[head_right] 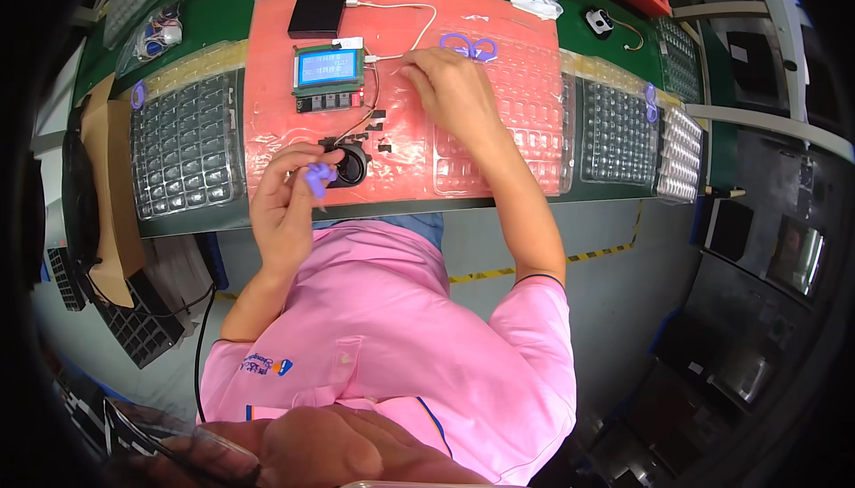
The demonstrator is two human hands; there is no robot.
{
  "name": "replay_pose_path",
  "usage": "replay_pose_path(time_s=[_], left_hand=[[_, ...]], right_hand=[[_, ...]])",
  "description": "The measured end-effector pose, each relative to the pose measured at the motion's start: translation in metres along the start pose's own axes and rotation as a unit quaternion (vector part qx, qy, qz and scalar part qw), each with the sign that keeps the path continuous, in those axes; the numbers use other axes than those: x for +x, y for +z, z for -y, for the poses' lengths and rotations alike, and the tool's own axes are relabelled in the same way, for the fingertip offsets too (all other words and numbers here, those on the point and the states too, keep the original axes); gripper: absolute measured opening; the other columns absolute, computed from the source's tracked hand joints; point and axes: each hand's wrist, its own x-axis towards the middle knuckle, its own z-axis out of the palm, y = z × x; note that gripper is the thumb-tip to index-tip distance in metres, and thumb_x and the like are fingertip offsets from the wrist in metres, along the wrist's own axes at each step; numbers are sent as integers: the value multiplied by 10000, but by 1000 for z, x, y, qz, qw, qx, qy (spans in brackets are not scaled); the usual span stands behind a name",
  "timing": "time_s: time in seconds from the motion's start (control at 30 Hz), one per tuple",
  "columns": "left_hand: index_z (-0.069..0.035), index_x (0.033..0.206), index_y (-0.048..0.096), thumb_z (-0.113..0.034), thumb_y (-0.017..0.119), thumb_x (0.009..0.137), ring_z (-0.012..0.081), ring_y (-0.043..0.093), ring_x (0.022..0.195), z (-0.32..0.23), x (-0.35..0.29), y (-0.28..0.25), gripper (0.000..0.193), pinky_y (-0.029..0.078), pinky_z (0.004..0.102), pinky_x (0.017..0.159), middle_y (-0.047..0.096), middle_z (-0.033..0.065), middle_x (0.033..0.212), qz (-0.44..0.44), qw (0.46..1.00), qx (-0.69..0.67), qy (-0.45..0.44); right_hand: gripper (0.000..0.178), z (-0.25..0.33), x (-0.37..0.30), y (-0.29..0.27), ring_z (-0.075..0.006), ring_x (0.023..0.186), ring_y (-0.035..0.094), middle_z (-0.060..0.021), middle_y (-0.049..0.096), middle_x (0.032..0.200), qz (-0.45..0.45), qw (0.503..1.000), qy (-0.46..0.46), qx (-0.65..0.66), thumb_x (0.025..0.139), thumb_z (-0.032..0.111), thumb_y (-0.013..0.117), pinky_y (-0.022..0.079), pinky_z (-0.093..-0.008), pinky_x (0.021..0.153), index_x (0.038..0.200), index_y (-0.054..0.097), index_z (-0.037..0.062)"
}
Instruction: Testing small electronic components using a jig and placing them into organized blister trays on a production line.
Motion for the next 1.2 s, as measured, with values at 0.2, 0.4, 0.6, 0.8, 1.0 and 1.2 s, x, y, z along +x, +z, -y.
replay_pose_path(time_s=[0.2, 0.4, 0.6, 0.8, 1.0, 1.2], left_hand=[[32, 1314, 601, 41, 471, 1134, 271, 726, 1220, 10, -1, -22, 222, 586, 369, 1029, 599, 157, 1382, -44, 993, 74, 81], [49, 1294, 624, 39, 503, 1128, 244, 722, 1185, 8, 5, -22, 206, 567, 357, 1049, 619, 144, 1332, -72, 990, 98, 70], [38, 1239, 679, -33, 597, 1121, 128, 693, 1083, 17, 3, -48, 160, 561, 289, 969, 663, 70, 1233, -170, 973, 155, 20], [36, 1280, 691, -82, 611, 1132, 127, 697, 1080, 15, 20, -58, 205, 554, 275, 964, 702, 82, 1234, -174, 965, 189, 45], [41, 1278, 693, -81, 599, 1138, 133, 696, 1087, 17, 20, -67, 207, 556, 283, 965, 694, 86, 1259, -182, 954, 230, 62], [39, 1273, 696, -58, 598, 1135, 141, 682, 1118, 14, 12, -71, 195, 554, 286, 970, 681, 83, 1253, -174, 949, 253, 70]], right_hand=[[230, -9, 8, 8, -368, 1094, 752, -150, 794, 1208, -40, 984, -158, -72, 952, 36, 739, 604, -449, 946, 1177, 785, 22], [197, -18, 0, -19, -345, 1070, 764, -135, 800, 1170, -102, 987, -115, -38, 985, 29, 715, 608, -420, 920, 1171, 782, 20], [188, -96, -29, -93, -246, 1006, 774, -109, 805, 1109, -226, 972, 31, -65, 1018, 77, 718, 603, -351, 849, 1190, 777, 28], [211, -268, -104, -206, -261, 989, 758, -179, 779, 1104, -425, 867, 213, -149, 1030, 121, 686, 593, -384, 868, 1205, 779, 48], [254, -400, -169, -243, -348, 987, 752, -203, 765, 1133, -361, 808, 320, -338, 1021, 154, 674, 597, -438, 905, 1221, 804, 65], [280, -404, -163, -226, -385, 995, 751, -229, 771, 1125, -299, 827, 306, -365, 1018, 229, 679, 588, -472, 902, 1186, 808, 46]])
